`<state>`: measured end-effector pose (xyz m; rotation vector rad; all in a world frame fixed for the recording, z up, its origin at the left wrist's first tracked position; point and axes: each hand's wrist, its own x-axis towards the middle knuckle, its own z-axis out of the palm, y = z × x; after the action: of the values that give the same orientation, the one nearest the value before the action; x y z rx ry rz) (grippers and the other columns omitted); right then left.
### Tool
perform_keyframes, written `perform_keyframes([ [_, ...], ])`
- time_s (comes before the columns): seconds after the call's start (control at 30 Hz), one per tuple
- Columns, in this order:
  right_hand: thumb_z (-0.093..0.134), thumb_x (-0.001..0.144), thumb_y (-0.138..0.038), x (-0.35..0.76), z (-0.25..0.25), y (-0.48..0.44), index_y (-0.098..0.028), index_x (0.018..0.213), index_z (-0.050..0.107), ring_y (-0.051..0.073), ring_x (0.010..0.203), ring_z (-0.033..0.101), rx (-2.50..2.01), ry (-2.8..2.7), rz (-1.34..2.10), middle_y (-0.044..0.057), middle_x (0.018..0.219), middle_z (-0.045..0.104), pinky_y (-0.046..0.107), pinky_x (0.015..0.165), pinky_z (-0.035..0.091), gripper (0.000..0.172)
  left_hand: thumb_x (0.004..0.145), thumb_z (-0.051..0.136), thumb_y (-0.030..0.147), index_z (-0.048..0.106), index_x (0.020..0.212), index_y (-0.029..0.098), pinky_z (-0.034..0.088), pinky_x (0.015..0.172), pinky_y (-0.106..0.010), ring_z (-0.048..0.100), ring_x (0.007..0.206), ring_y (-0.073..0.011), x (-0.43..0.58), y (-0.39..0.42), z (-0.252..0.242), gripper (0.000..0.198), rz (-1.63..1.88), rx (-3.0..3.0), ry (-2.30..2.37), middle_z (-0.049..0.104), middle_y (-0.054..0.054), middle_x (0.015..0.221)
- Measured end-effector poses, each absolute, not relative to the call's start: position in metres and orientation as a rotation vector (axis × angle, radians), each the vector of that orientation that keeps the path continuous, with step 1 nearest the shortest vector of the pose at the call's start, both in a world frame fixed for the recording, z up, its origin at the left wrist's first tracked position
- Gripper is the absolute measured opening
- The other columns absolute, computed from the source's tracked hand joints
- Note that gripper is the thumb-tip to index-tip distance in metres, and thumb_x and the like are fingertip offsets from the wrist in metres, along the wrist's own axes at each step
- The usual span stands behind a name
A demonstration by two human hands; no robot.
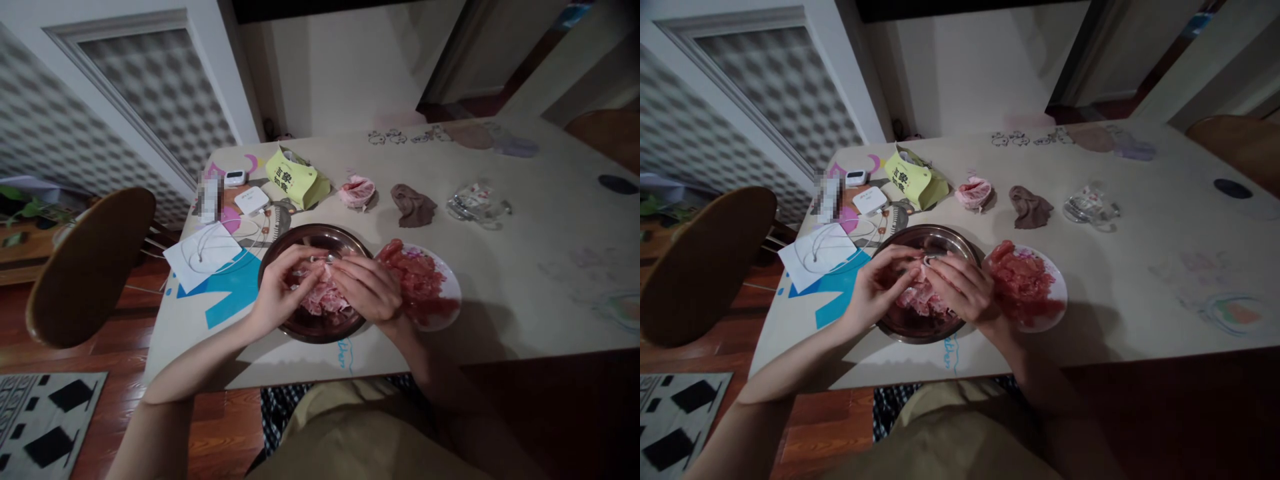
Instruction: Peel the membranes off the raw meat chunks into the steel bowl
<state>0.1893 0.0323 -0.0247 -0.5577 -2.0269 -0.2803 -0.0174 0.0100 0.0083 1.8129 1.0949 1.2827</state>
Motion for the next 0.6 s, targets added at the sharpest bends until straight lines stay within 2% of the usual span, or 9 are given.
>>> perform_keyframes([
  [0.2,0.075,0.087,-0.008,0.187,-0.023,0.029,-0.016,0.130,0.066,0.021,0.110,0.073,-0.630,-2.006,-0.264,0.007,0.113,0.079,0.037,0.099,0.063,0.045,0.094,0.067,0.014,0.069,0.098,0.018,0.055,0.096,-0.035,0.067,0.106,-0.0177,-0.016,0.007,0.016,0.006,1.333,2.069,1.088,0.071,-0.008,0.110],
  [0.4,0.075,0.086,-0.009,0.185,-0.019,0.028,-0.015,0.121,0.070,0.021,0.104,0.074,-0.608,-1.949,-0.289,0.008,0.106,0.080,0.036,0.094,0.065,0.036,0.091,0.067,0.011,0.068,0.114,0.016,0.058,0.101,-0.035,0.068,0.120,-0.0206,-0.020,0.006,0.011,0.023,1.296,2.312,0.987,0.069,-0.013,0.129],
  [0.5,0.077,0.084,-0.009,0.185,-0.019,0.029,-0.013,0.116,0.072,0.021,0.103,0.075,-0.585,-1.958,-0.329,0.009,0.105,0.080,0.035,0.097,0.065,0.033,0.097,0.060,0.011,0.067,0.125,0.017,0.060,0.097,-0.031,0.070,0.119,-0.0186,-0.027,0.007,0.001,0.029,1.335,2.541,0.972,0.069,-0.012,0.134],
  [0.6,0.075,0.086,-0.010,0.185,-0.021,0.028,-0.013,0.117,0.071,0.021,0.107,0.074,-0.557,-1.992,-0.354,0.009,0.109,0.079,0.036,0.099,0.064,0.031,0.103,0.053,0.017,0.064,0.134,0.019,0.062,0.097,-0.034,0.066,0.127,-0.0225,-0.035,0.005,-0.001,0.033,1.349,2.771,0.936,0.071,-0.009,0.132],
])
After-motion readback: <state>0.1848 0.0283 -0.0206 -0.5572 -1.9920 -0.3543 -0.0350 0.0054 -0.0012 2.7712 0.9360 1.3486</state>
